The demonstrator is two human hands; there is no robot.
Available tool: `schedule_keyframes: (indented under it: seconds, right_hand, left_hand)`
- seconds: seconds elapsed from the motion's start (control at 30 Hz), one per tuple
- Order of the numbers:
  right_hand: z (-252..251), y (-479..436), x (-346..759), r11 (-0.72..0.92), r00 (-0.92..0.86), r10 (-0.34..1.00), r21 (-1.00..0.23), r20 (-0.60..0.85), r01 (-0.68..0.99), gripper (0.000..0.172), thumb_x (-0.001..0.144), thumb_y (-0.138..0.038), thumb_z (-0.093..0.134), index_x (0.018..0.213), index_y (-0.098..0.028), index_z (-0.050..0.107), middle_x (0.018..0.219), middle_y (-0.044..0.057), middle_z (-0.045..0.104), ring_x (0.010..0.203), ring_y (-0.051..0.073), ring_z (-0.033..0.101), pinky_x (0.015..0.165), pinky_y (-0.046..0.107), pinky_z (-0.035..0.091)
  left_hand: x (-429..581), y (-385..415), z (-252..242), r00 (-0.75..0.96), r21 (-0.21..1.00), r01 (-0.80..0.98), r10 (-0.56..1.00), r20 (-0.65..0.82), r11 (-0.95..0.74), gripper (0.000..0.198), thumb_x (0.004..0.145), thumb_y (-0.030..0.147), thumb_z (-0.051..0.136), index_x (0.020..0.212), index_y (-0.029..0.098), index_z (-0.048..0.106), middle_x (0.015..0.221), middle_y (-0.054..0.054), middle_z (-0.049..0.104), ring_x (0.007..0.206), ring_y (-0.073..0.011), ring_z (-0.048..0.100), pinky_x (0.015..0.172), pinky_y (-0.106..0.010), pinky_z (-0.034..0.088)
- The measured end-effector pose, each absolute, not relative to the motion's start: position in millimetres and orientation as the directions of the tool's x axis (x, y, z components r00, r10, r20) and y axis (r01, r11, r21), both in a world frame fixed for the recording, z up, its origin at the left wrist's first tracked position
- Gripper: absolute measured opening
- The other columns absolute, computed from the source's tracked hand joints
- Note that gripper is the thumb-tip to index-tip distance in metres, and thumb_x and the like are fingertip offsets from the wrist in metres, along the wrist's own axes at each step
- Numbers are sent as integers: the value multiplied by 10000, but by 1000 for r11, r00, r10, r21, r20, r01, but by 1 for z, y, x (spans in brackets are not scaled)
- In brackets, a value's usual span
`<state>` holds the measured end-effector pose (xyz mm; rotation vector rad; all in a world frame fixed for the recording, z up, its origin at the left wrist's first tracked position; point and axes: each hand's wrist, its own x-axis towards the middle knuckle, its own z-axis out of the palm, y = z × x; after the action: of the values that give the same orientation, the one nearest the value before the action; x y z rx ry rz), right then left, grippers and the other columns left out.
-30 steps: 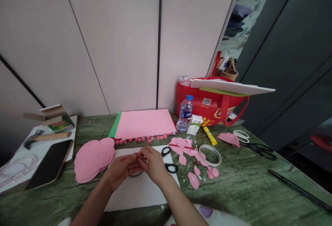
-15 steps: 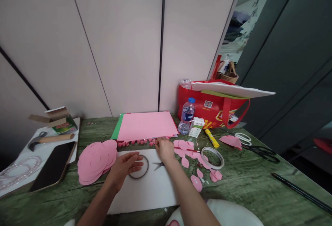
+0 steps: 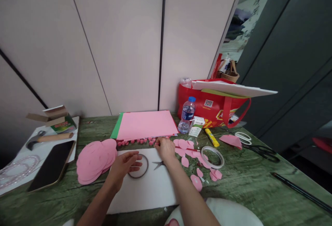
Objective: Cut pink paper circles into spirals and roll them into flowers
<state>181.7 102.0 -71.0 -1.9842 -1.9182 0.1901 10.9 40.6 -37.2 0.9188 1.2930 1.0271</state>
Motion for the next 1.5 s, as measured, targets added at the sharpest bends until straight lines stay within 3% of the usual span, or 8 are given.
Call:
schedule_keyframes:
  seconds: [0.2,0.37,0.57,0.9,1.17,1.4,1.5]
  right_hand:
    - [-61,105,197,-54,116,978,-332,171,942,153,794,-279,492,826,-224,631,789,29,671,723,152,591,558,221,327]
    - [-51,117,190,12,43,984,-303,174,953,155,771,-284,527,863,-260,650,882,25,664,833,157,568,646,218,364]
    - [-46,133,172,76,-44,990,-245,131,966,190,689,-305,614,864,-257,670,814,68,662,867,201,545,653,254,383]
    - [-53,143,173,48,-28,996,-226,89,973,140,705,-203,561,771,-210,684,751,88,667,803,204,578,636,263,377]
    - [-56,148,181,3,46,988,-320,146,947,152,716,-214,524,728,-207,676,759,70,676,756,182,599,621,237,380]
    - [-53,125,213,-36,192,937,-465,292,885,250,815,-278,405,938,-219,614,859,28,673,771,151,608,679,224,408]
    - [-60,104,225,16,287,872,-607,397,794,278,816,-302,392,928,-166,607,853,59,669,721,160,609,682,242,428]
  left_hand:
    - [11,40,-38,-8,954,-68,956,-293,292,316,638,242,618,905,78,575,827,-139,666,606,-174,634,557,-279,494]
    - [11,41,-40,-5,954,-62,956,-293,292,319,634,247,616,908,89,579,812,-125,672,599,-170,634,549,-273,491]
    - [10,42,-39,-22,950,-72,952,-305,303,319,624,254,621,898,95,583,805,-112,674,588,-156,631,535,-255,487]
    - [9,43,-40,-31,953,-51,954,-299,297,299,636,236,612,898,94,581,804,-118,678,583,-158,631,534,-262,491]
    - [9,43,-37,-33,961,-9,961,-275,275,293,655,234,587,909,88,579,815,-123,677,599,-163,634,542,-266,494]
    - [1,46,-36,-73,971,-60,969,-237,233,244,638,198,568,853,87,594,647,-79,676,582,-158,629,578,-270,498]
    - [-2,48,-37,-109,978,-78,973,-203,195,226,629,130,517,839,87,590,602,-58,666,582,-154,628,595,-274,503]
